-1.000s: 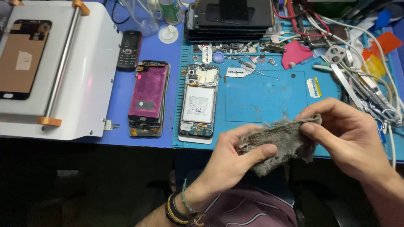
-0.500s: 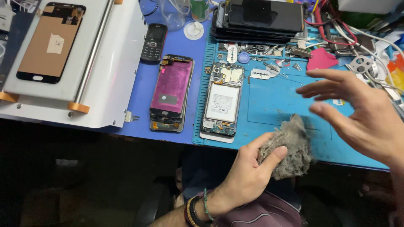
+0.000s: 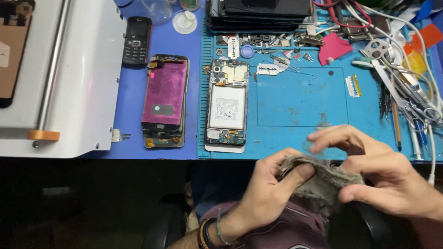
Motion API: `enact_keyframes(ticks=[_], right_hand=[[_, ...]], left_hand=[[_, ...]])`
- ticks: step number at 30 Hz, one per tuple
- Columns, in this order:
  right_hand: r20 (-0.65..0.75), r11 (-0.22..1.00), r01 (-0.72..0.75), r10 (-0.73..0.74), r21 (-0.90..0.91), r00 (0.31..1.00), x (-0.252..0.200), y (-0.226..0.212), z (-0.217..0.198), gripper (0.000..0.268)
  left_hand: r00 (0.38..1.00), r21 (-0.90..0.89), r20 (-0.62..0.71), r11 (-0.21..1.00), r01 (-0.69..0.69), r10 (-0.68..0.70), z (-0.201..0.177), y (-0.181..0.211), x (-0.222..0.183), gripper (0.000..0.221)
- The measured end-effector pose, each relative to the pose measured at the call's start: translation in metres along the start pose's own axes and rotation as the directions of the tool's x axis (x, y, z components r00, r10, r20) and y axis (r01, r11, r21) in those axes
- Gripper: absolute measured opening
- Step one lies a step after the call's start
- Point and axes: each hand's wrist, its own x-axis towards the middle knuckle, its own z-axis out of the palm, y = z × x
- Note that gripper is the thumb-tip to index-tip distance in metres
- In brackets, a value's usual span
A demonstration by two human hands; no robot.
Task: The person places a smartphone into a white pressing machine and closes the lid. They then use a gray cloth to wipe the blue workbench surface and the smartphone screen. The person repeatedly wipes the screen of the phone while it is held in the press.
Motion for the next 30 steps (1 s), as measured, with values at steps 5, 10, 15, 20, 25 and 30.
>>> enact_keyframes(ticks=[5, 10, 15, 20, 25, 30], right_hand=[[-0.180, 0.911, 0.183, -0.123, 0.370, 0.976, 0.011, -0.003, 0.034, 0.029], [-0.413, 0.973, 0.015, 0.084, 0.229, 0.907, -0.003, 0.020, 0.009, 0.019], [-0.339, 0.717, -0.062, -0.250, -0.694, 0.907, 0.055, -0.010, -0.016, 0.017], [0.226, 0.278, 0.368, -0.434, -0.887, 0.872, 0.115, 0.019, 0.012, 0.031], [0.117, 0.632, 0.313, -0.333, -0.709, 0.936, 0.116, 0.033, 0.016, 0.035], [0.354, 0.935, 0.059, 0.074, -0.349, 0.932, 0.070, 0.009, -0.013, 0.036]], left_hand=[[0.977, -0.412, 0.165, 0.891, 0.190, -0.132, 0.023, -0.054, 0.001, 0.022], [0.999, -0.038, 0.050, 0.999, -0.017, 0.019, 0.018, -0.022, -0.008, 0.048], [0.749, 0.737, 0.312, 0.350, -0.579, 0.584, -0.015, -0.011, -0.017, 0.029], [0.751, 0.887, 0.404, -0.025, -0.460, 0.522, -0.035, -0.033, -0.016, 0.035], [0.704, 0.867, 0.436, -0.051, -0.496, 0.560, -0.049, -0.045, -0.012, 0.035], [0.633, 0.825, 0.462, -0.040, -0.563, 0.621, -0.060, -0.068, -0.013, 0.045]])
